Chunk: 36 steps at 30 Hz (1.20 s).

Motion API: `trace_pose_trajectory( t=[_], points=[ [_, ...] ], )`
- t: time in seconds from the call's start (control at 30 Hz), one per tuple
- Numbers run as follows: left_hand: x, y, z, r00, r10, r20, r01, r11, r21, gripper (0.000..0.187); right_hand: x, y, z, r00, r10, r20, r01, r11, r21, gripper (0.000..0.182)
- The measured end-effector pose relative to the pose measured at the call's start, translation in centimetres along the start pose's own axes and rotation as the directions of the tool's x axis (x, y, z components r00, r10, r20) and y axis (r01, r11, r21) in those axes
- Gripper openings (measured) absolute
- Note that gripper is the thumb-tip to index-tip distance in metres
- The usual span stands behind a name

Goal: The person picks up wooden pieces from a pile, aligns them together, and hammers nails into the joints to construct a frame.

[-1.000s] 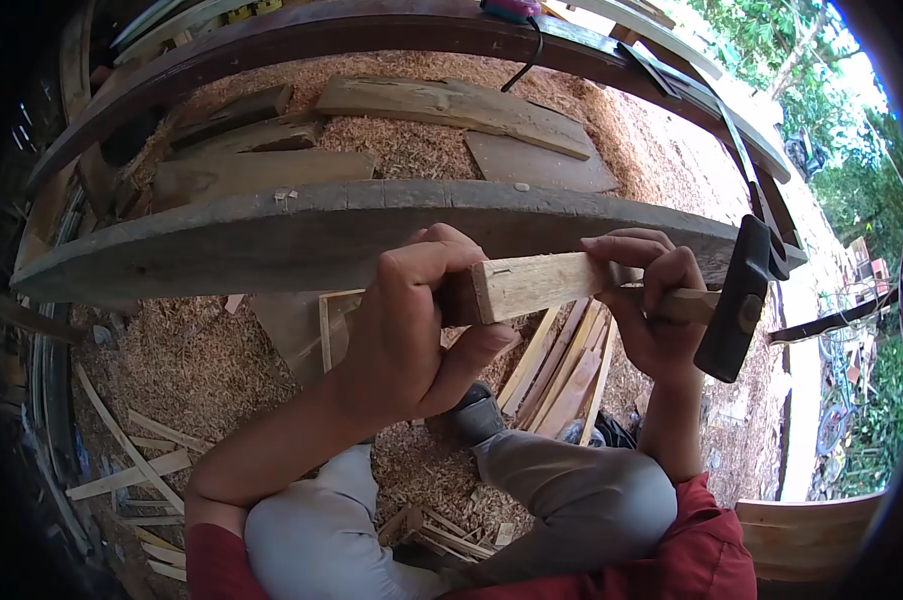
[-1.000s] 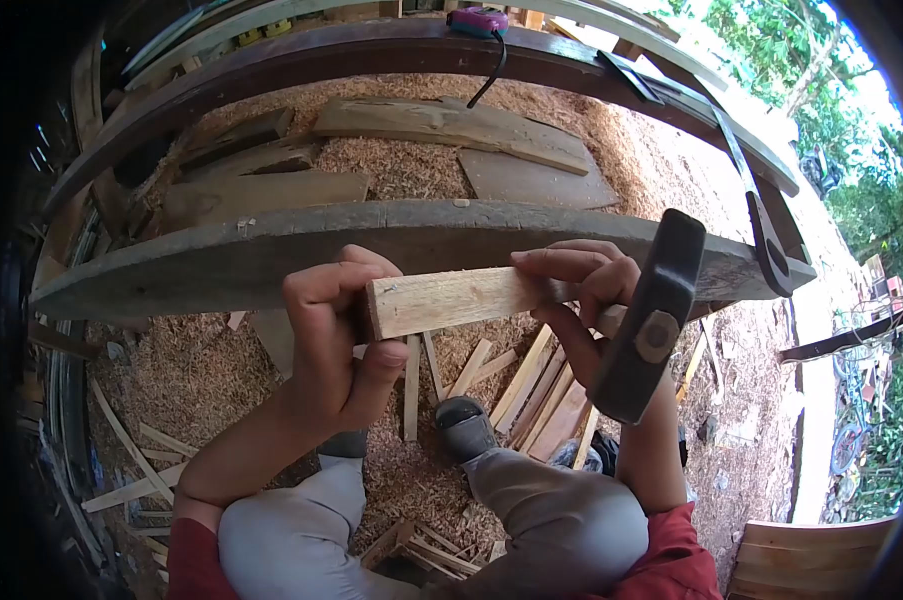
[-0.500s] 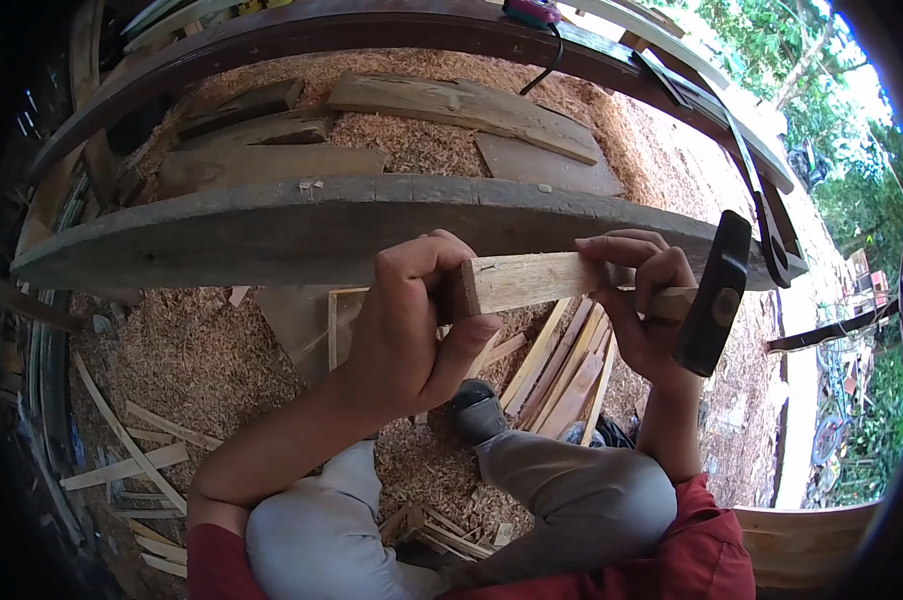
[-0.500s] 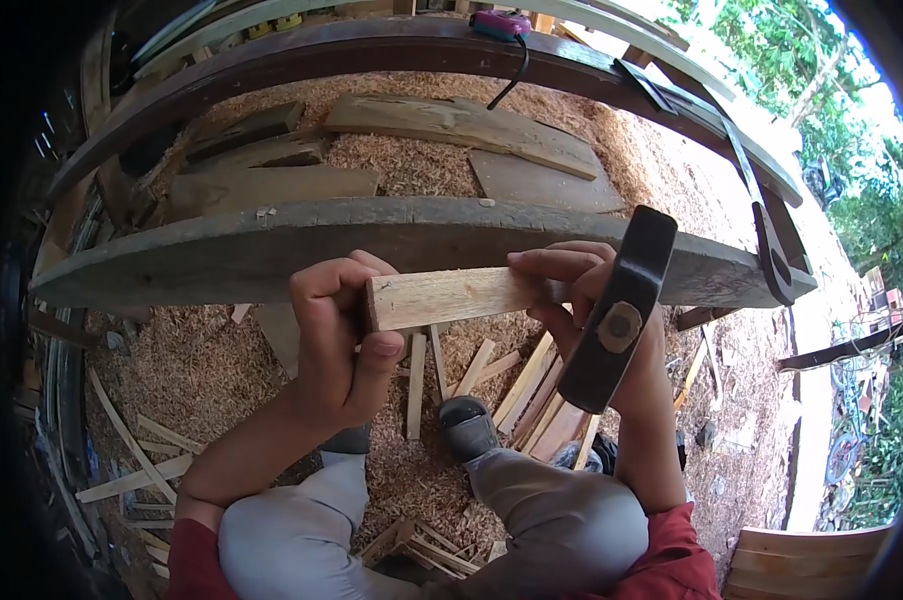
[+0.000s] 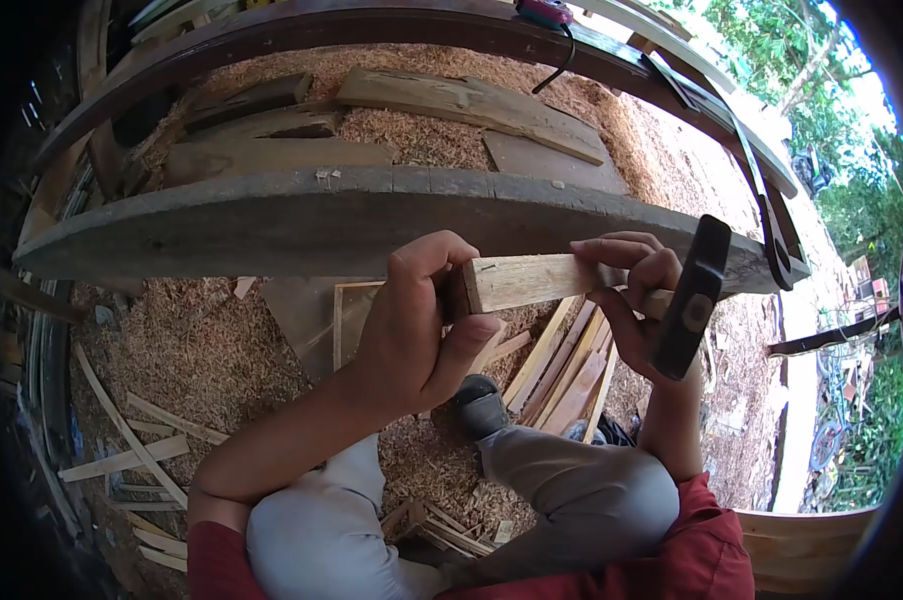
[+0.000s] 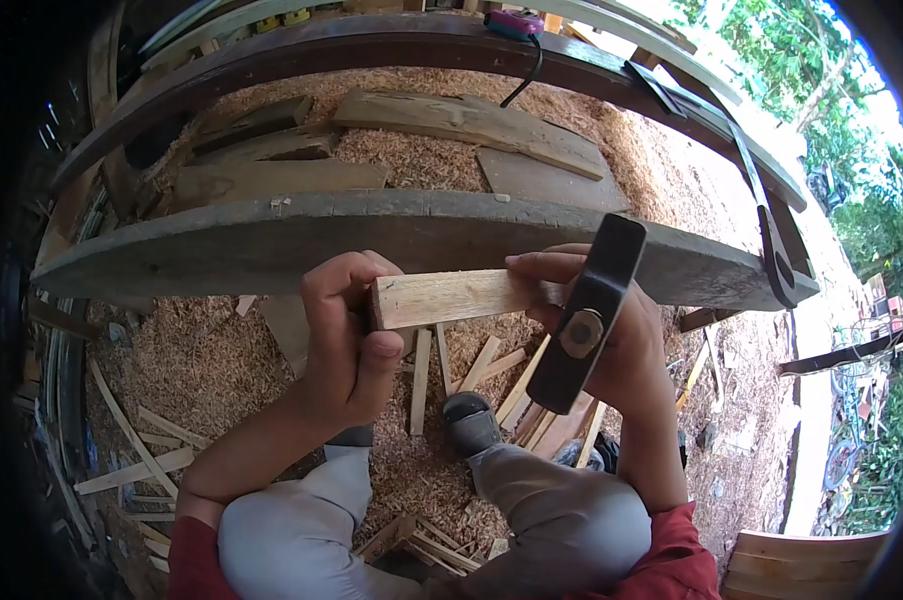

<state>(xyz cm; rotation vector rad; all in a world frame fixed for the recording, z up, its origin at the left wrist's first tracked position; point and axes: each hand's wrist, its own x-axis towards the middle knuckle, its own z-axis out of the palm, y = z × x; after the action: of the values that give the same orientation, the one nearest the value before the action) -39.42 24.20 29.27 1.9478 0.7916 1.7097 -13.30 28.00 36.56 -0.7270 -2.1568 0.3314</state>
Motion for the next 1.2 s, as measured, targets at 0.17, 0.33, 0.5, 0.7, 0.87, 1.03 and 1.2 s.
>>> trace_pose_trajectory(
  t=[0.17,0.33,0.5,0.7,0.87,1.03,1.2],
  points=[
    [-2.2,-0.9,-0.8,0.995,-0.085,0.047,0.090,0.990,-0.111,0.050,-0.7,-0.6,0.8,0.997,0.068,0.041,-0.067,0.998,-0.022,0.023],
    [-9.2,-4.5,-1.5,0.992,-0.107,-0.063,0.093,0.975,-0.199,0.049,-0.5,-2.3,3.2,0.942,0.005,0.334,0.042,0.990,-0.132,0.026],
    [-15.5,-8.6,-2.3,0.994,-0.077,-0.080,0.051,0.956,-0.289,0.047,-2.4,-1.2,8.2,0.861,-0.104,0.497,0.189,0.974,-0.125,0.028],
    [-22.1,-12.3,-1.8,0.968,-0.246,-0.058,0.214,0.920,-0.327,0.047,-6.9,2.9,14.5,0.830,-0.045,0.556,0.088,0.995,-0.051,0.031],
    [-26.8,-13.9,-1.0,0.936,-0.348,-0.046,0.319,0.899,-0.300,0.050,-9.7,3.8,17.5,0.759,0.142,0.635,-0.159,0.987,-0.030,0.032],
    [-29.4,-14.0,-1.0,0.915,-0.402,-0.031,0.394,0.908,-0.143,0.049,-9.5,2.4,17.7,0.622,0.344,0.703,-0.377,0.919,-0.117,0.033],
    [-30.6,-15.9,-1.5,0.898,-0.431,-0.093,0.407,0.891,-0.204,0.048,-10.9,3.3,18.3,0.561,0.408,0.721,-0.483,0.868,-0.116,0.029]
  ],
)
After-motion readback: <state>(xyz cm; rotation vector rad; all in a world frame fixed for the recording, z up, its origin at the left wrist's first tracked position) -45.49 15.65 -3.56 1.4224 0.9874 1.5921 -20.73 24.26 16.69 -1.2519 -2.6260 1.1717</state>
